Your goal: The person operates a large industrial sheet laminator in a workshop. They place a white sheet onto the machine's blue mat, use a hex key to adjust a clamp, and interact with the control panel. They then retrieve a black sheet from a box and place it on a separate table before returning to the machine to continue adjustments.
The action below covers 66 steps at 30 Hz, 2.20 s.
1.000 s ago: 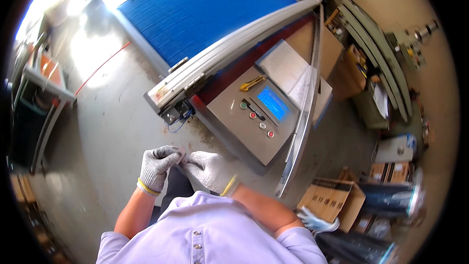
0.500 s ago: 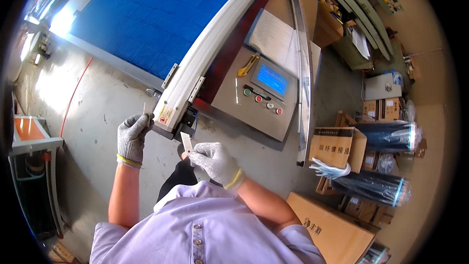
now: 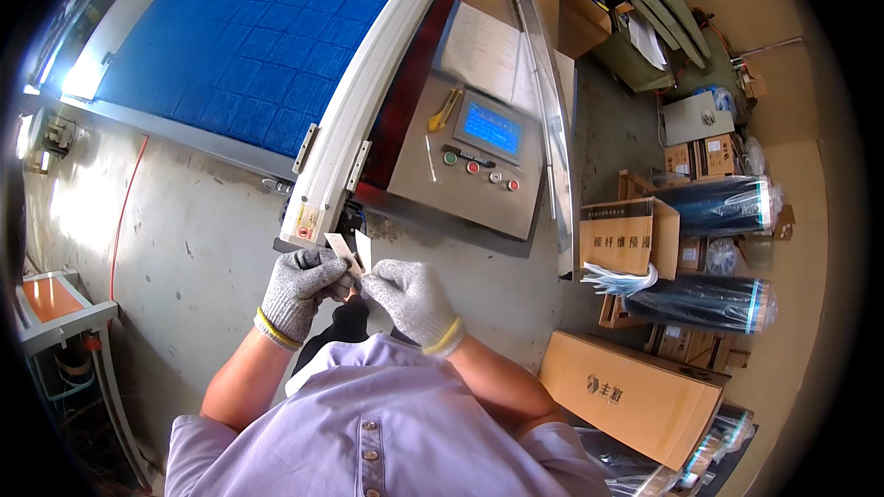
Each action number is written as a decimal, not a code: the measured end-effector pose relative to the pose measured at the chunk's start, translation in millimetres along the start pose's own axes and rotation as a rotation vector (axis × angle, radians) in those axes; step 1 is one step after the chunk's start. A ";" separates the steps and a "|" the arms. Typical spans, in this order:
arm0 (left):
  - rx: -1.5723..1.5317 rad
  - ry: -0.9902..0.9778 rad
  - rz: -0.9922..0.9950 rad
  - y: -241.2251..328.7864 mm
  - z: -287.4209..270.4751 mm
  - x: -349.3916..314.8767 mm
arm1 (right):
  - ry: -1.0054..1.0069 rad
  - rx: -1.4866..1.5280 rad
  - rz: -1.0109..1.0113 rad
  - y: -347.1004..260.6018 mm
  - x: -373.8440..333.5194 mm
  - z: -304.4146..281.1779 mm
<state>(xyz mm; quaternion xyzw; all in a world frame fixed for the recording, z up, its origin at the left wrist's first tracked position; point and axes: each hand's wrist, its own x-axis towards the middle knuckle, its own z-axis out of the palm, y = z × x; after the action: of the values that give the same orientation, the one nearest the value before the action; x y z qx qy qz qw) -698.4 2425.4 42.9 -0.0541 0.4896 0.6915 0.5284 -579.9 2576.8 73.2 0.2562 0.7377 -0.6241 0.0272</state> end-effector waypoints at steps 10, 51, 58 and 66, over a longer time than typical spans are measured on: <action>0.111 0.010 -0.010 2.7 -12.2 2.4 | -0.111 -0.123 -0.040 -7.1 4.0 6.9; 0.514 0.023 0.188 -43.2 138.5 121.1 | 0.067 0.074 -0.227 99.9 41.5 -164.0; 0.621 0.097 0.134 -80.5 180.7 189.1 | 0.392 -0.093 -0.228 169.5 75.0 -234.4; 0.421 0.185 0.041 -90.2 164.4 201.3 | 0.642 -1.164 -0.275 300.8 153.6 -343.0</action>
<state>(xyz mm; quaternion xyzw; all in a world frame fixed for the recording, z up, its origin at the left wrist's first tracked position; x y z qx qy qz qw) -642.6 2679.1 -47.6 0.0042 0.6703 0.5767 0.4670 -493.3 2977.2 -179.5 0.2765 0.9507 -0.0160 -0.1394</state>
